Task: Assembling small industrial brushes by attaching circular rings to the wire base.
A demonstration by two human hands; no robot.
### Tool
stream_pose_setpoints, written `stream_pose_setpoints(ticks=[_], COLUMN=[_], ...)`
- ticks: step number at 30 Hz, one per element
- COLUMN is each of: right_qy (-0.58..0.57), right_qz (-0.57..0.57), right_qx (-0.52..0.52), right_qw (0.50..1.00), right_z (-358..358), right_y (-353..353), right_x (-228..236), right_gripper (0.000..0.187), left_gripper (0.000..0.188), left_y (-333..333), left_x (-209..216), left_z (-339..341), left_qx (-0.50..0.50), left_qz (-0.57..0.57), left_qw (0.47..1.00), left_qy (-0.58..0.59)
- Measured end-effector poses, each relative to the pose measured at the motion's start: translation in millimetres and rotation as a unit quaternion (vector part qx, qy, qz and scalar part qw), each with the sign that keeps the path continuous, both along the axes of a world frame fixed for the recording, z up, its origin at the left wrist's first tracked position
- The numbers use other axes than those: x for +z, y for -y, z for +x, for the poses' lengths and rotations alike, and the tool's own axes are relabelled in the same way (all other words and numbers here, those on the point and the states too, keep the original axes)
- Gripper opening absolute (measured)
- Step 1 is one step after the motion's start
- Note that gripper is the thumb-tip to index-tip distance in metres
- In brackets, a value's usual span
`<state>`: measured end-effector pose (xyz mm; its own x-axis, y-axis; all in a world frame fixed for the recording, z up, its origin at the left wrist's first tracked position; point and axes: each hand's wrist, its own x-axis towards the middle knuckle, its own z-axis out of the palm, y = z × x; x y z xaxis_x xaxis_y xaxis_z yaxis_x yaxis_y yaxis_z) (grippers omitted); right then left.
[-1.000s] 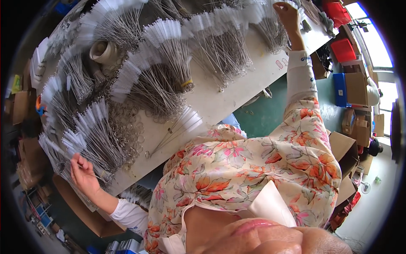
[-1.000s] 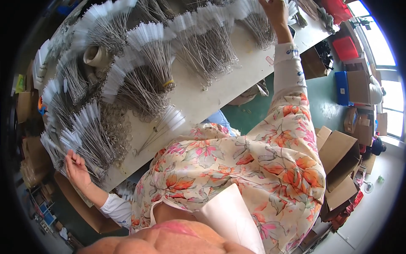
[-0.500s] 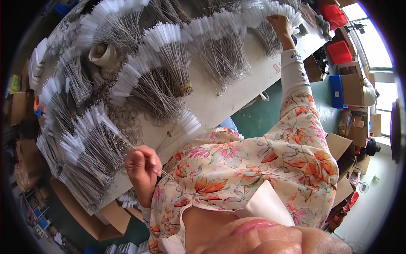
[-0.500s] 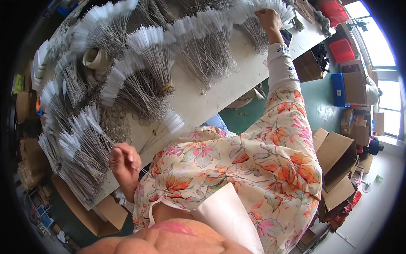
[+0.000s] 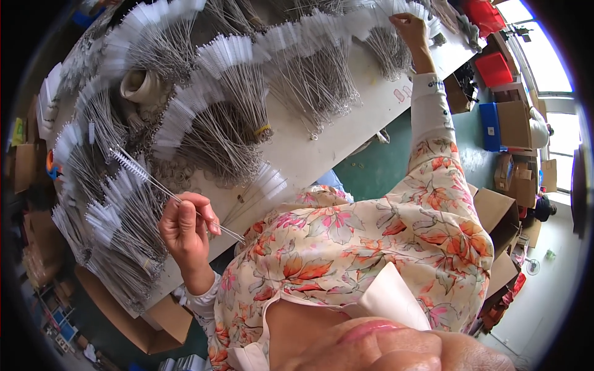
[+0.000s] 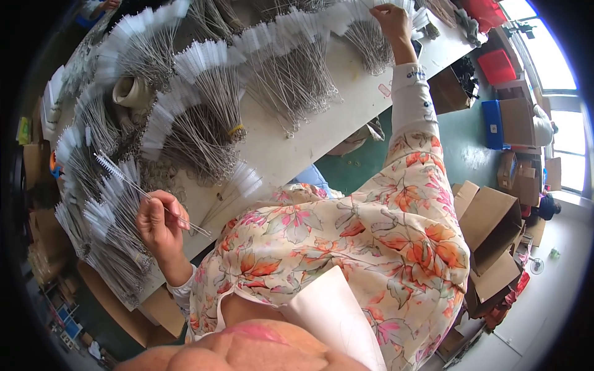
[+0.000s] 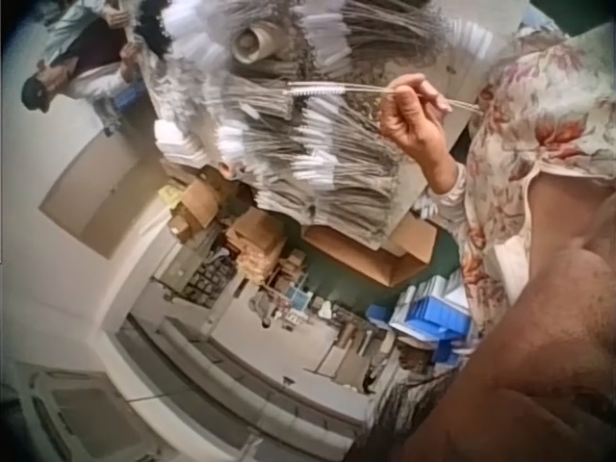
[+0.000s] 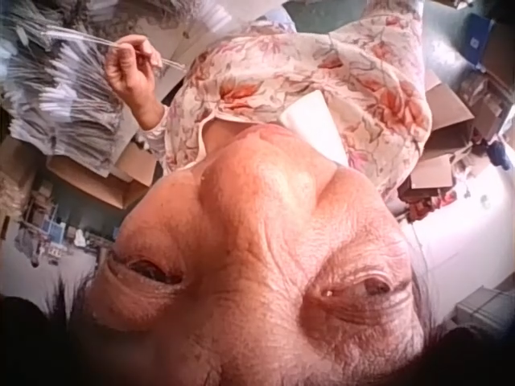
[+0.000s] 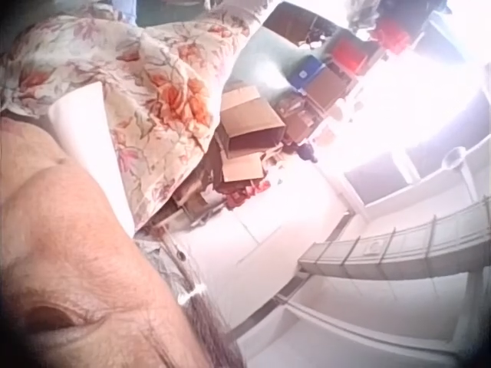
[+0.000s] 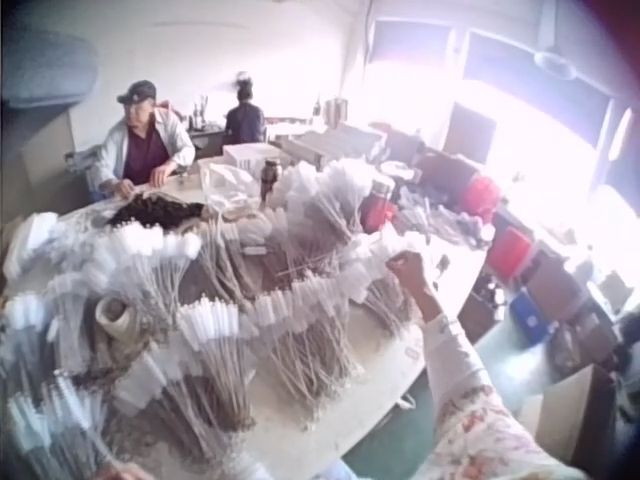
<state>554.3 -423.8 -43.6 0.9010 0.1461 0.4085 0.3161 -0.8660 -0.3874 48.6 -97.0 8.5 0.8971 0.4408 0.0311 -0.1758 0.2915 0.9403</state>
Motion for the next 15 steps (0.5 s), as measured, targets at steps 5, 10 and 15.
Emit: stream_pose_setpoints(ticks=[5,10,15], right_qy=[-0.025,-0.027,-0.057], right_qz=[0.001,-0.034,-0.019], right_qx=[0.056,0.106,0.123], right_qw=[0.998,0.993,0.991], right_z=[-55.8,-70.4,-62.8], right_y=[-18.2,-33.7,-37.7], right_x=[18.6,1.3,5.2], right_gripper=[0.028,0.03,0.024], left_gripper=[0.025,0.027,0.025], left_y=[-4.6,-5.4,-2.5], left_x=[-5.6,-7.3,-10.2], left_z=[-8.4,-8.2,-10.5], left_qx=[0.028,0.027,0.023], left_qz=[-0.004,0.001,-0.025], left_qw=[0.999,0.999,0.999], left_qy=[-0.024,-0.045,-0.038])
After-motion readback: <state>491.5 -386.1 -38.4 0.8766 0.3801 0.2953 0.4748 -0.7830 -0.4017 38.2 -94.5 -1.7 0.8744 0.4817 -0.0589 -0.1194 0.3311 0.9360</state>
